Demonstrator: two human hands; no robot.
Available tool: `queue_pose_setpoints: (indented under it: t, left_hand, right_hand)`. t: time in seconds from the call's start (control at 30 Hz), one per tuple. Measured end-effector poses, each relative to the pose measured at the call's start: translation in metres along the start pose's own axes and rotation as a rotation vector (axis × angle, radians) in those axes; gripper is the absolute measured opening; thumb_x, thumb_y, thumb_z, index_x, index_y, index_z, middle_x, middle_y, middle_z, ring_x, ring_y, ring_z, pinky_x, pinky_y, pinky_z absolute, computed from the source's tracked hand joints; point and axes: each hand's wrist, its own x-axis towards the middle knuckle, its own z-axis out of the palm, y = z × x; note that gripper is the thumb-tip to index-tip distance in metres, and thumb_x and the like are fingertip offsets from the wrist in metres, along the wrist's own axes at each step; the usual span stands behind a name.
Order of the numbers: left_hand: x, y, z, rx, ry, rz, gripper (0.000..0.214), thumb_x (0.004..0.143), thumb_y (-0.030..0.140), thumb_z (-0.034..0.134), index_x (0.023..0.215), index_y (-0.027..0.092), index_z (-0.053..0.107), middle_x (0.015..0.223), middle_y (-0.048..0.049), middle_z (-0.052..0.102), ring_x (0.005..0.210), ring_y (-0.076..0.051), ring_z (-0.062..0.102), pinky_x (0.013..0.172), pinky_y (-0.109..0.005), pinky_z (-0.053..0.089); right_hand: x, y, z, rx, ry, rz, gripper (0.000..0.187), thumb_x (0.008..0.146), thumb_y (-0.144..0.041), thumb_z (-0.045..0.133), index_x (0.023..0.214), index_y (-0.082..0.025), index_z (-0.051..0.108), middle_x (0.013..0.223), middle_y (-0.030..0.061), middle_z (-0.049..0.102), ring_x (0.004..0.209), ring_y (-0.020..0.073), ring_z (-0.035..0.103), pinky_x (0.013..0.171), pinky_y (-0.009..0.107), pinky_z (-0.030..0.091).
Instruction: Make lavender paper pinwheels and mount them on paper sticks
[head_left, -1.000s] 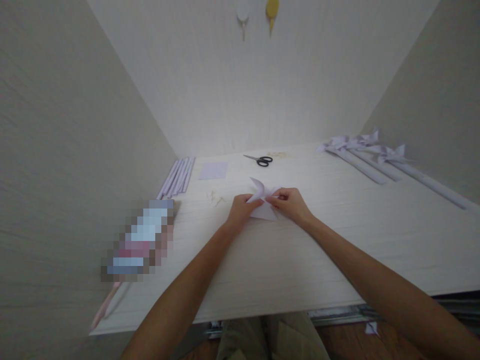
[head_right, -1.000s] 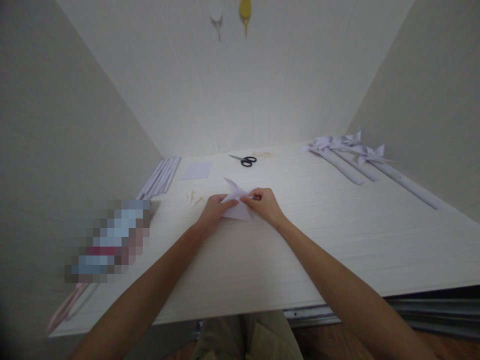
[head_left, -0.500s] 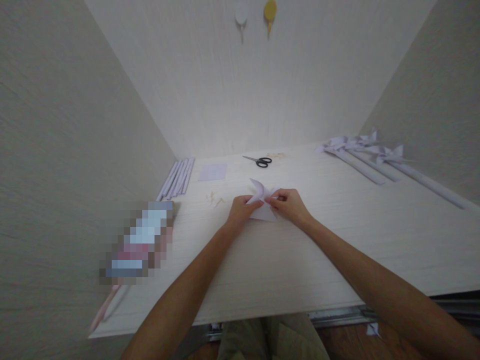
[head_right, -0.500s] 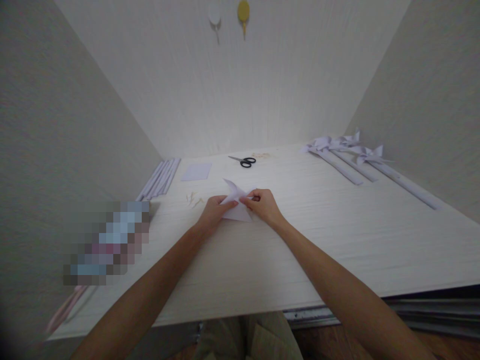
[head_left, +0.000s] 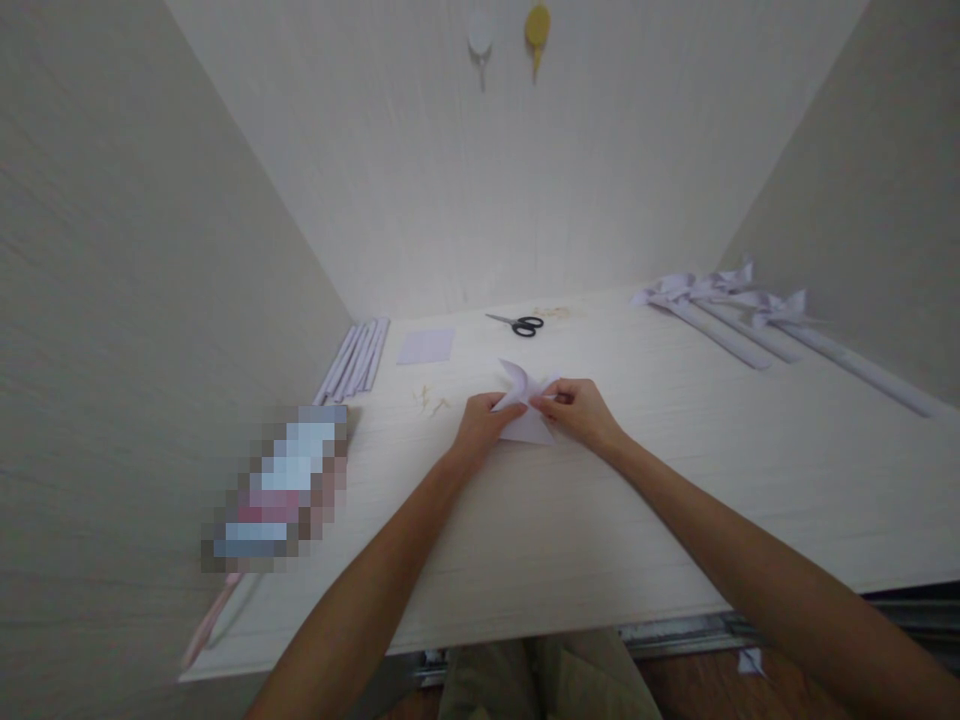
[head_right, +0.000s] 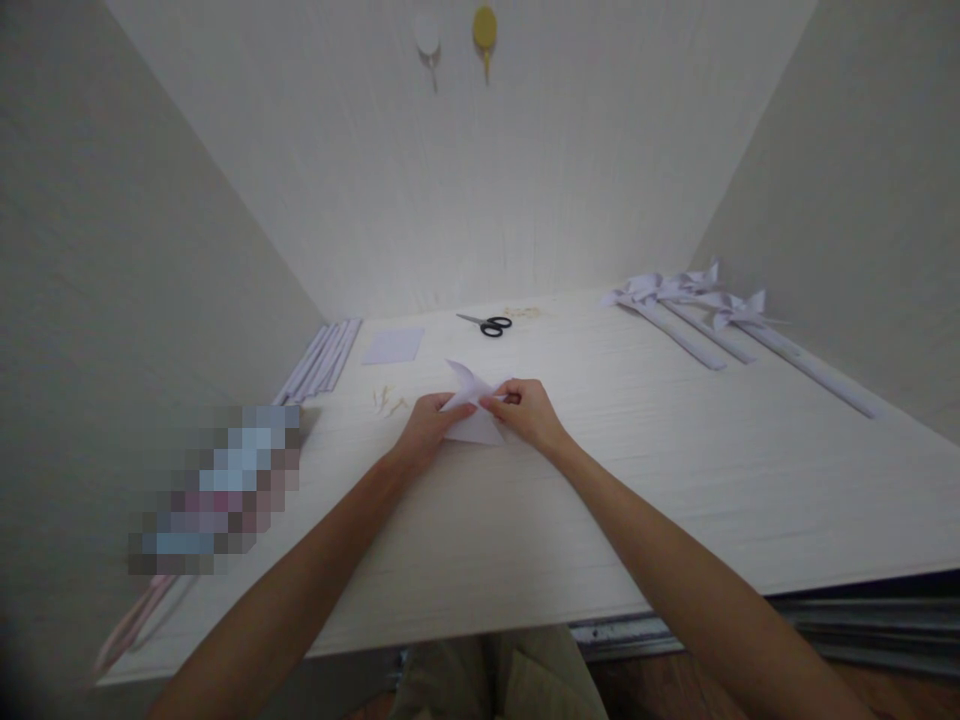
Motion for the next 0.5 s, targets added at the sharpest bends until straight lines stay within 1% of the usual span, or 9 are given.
queue_pose_setpoints:
  t: [0.17,0.27,0.37,0.43,0.5]
  left_hand:
    - [0.0015,-0.0014,-0.0015,0.003,-0.002,-0.005,0.021,0.057,0.031,0.062,0.065,0.012,0.062,0.055,0.0013,0.055,0.05,-0.01,0.049,0.049,-0.022,0.034]
    - [0.0016,-0.002,-0.0013,-0.001,0.0,0.002,0.022,0.057,0.033,0.062,0.065,0.012,0.062,0.053,0.002,0.053,0.051,-0.011,0.049,0.05,-0.022,0.035]
    - [0.0002,-0.0026,0.0,0.002,0.018,0.013,0.023,0.059,0.034,0.061,0.066,0.012,0.062,0.052,0.0021,0.052,0.051,-0.011,0.049,0.05,-0.022,0.035]
    - [-0.001,-0.0026,0.0011,-0.007,0.027,0.015,0.024,0.059,0.035,0.06,0.067,0.012,0.062,0.052,0.0022,0.052,0.051,-0.011,0.049,0.05,-0.023,0.036]
    - [-0.002,-0.0023,0.0022,-0.02,0.034,0.019,0.025,0.06,0.035,0.06,0.068,0.012,0.062,0.053,0.0022,0.053,0.052,-0.012,0.05,0.051,-0.023,0.037]
  right_hand:
    - [0.0005,0.0002,-0.0007,-0.004,-0.003,-0.007,0.026,0.062,-0.038,0.061,0.058,-0.013,0.055,0.047,-0.0015,0.051,0.042,0.0072,0.041,0.039,0.02,0.028]
    - [-0.0001,-0.0007,-0.0008,0.003,0.004,-0.008,0.025,0.062,-0.037,0.061,0.058,-0.013,0.055,0.048,-0.0015,0.051,0.043,0.0074,0.041,0.04,0.02,0.029]
    - [-0.0016,-0.0034,0.0001,0.029,0.032,-0.042,0.023,0.06,-0.035,0.063,0.059,-0.015,0.051,0.052,-0.0023,0.05,0.046,0.0075,0.043,0.043,0.02,0.032]
    - [-0.0032,-0.006,0.0014,0.117,0.07,-0.059,0.026,0.058,-0.033,0.065,0.066,-0.018,0.046,0.056,-0.0041,0.051,0.048,0.0075,0.044,0.044,0.02,0.034]
    - [-0.0051,-0.0083,0.0032,0.255,0.087,-0.053,0.038,0.055,-0.031,0.067,0.079,-0.021,0.04,0.061,-0.0059,0.053,0.05,0.0082,0.048,0.046,0.02,0.037]
